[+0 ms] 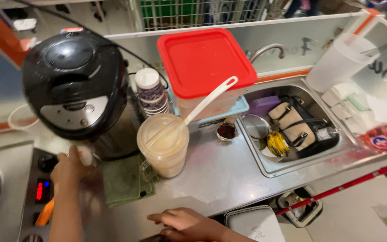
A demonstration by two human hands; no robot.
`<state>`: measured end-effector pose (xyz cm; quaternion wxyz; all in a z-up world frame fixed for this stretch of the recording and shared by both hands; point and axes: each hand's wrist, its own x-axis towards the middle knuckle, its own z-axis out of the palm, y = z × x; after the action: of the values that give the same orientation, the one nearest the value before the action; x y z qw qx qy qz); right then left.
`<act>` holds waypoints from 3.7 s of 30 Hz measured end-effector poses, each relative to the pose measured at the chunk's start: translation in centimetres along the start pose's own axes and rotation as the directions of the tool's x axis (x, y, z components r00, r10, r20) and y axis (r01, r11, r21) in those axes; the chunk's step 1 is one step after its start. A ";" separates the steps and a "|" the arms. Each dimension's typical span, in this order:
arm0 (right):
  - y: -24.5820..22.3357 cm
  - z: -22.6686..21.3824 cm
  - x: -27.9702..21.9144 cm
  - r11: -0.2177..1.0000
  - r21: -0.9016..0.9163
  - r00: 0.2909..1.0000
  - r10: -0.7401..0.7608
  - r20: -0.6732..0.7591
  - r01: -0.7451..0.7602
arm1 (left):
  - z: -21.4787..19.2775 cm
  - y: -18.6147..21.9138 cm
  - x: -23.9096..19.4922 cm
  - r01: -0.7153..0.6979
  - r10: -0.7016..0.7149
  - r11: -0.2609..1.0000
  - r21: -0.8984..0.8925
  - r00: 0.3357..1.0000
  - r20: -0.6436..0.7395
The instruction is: The person pours batter into a waffle iron, closes the lid, and then handles cash and coins at a counter. They also brush oil onto a waffle iron plate.
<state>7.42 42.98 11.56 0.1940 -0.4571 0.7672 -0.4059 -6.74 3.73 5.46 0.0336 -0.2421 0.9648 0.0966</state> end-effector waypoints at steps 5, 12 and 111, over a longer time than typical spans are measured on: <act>0.3 0.0 -0.3 0.999 0.040 0.999 0.023 0.033 -0.024 | 0.3 -0.2 -1.4 0.070 -0.070 0.997 -0.036 0.997 0.013; 1.6 0.3 1.0 0.983 0.184 0.999 0.017 0.049 -0.026 | -4.2 1.6 -11.2 0.012 -0.013 1.000 -0.012 0.989 -0.147; -17.6 17.4 19.7 0.618 0.785 0.890 -0.382 0.250 0.045 | -26.3 -15.9 -43.4 -0.176 -0.256 0.851 -0.495 0.683 -0.684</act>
<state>18.66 13.86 16.77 0.4667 -0.4942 0.4076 -0.6097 38.54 4.67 33.34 -0.4176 -0.2816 0.8269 0.2502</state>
